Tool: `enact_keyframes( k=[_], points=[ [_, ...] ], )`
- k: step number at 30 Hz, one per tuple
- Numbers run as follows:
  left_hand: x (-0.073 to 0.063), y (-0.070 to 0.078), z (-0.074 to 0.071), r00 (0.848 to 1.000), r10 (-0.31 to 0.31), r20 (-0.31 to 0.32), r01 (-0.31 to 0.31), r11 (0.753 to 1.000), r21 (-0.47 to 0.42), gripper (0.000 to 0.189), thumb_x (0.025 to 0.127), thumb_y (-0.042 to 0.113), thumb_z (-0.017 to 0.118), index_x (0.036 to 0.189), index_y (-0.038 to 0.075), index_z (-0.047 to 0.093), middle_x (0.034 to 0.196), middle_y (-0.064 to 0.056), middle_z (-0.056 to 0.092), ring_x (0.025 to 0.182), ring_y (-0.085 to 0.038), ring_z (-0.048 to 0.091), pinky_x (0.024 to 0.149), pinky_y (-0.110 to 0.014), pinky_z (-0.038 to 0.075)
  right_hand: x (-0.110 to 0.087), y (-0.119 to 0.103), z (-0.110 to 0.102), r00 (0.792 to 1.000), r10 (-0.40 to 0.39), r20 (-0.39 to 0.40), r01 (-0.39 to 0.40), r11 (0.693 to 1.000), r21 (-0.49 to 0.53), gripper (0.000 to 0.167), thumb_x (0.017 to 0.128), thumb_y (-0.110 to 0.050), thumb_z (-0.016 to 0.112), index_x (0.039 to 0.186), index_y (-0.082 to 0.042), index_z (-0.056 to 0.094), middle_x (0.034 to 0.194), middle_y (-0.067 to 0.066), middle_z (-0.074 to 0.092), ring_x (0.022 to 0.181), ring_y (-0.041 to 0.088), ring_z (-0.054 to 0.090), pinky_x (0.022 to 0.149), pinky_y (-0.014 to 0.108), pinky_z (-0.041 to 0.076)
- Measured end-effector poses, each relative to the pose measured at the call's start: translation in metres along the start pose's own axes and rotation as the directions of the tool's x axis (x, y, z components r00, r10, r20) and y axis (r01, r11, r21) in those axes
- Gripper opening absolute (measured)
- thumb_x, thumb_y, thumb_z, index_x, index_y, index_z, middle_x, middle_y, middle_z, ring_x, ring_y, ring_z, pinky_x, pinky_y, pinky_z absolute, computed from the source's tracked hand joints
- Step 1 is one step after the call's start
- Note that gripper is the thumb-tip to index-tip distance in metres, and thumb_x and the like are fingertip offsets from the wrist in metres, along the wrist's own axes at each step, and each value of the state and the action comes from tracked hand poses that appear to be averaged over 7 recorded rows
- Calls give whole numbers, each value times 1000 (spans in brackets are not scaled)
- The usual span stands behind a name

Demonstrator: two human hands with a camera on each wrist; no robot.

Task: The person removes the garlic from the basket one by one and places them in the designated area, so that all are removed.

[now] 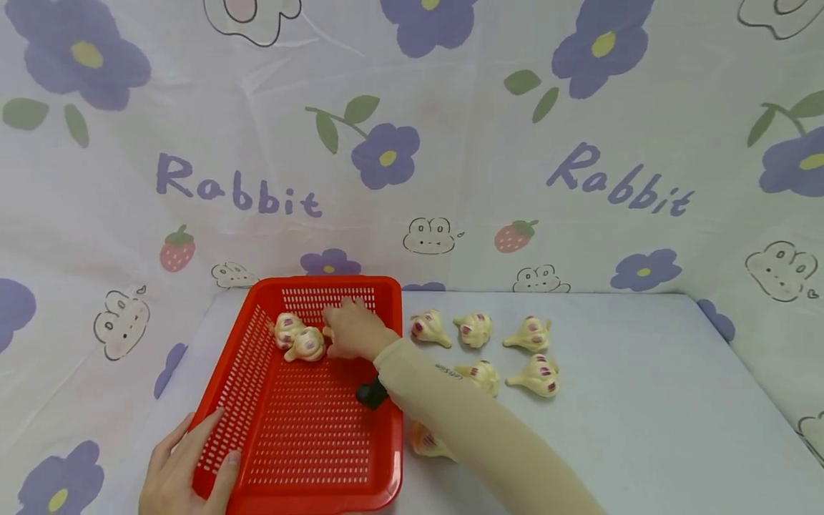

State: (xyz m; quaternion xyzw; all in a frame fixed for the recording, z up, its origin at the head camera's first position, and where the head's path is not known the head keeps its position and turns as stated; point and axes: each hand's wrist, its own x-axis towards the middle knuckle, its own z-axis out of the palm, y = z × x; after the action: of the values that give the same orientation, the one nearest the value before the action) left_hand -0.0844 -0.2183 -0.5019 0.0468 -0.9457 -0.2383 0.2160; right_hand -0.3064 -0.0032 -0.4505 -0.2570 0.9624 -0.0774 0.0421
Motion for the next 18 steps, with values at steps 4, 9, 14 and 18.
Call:
enact_keyframes(
  k=[4,9,14,18],
  points=[
    [1,2,0,999,-33,14,33,999,4,59,96,40,66,148,15,57,140,-16,67,133,-35,46,97,-72,51,-1,-1,-5,1000,0,-13,0,1000,9,46,88,-34,83,125,-13,67,116,5,67,107,22,53,94,34,50],
    [2,3,-1,999,-47,21,47,999,4,59,96,39,66,149,15,56,140,-17,66,134,-36,45,99,-71,50,-2,-6,-11,1000,3,-27,-2,999,37,47,87,-36,83,126,-14,67,122,6,68,116,23,54,104,37,50],
    [2,2,-1,1000,-26,-5,26,1000,-13,58,95,36,68,147,14,58,138,-18,67,133,-36,47,100,-71,49,-3,-9,-14,999,-15,-46,16,999,29,49,87,-37,83,127,-15,66,127,6,68,130,26,54,122,43,41],
    [1,2,-1,1000,-20,-5,20,1000,-2,58,95,37,68,147,13,58,138,-17,67,132,-36,47,98,-71,51,-6,-10,-18,997,-52,-63,54,998,28,47,88,-36,82,127,-13,67,126,6,68,128,25,55,122,42,39]
  ],
)
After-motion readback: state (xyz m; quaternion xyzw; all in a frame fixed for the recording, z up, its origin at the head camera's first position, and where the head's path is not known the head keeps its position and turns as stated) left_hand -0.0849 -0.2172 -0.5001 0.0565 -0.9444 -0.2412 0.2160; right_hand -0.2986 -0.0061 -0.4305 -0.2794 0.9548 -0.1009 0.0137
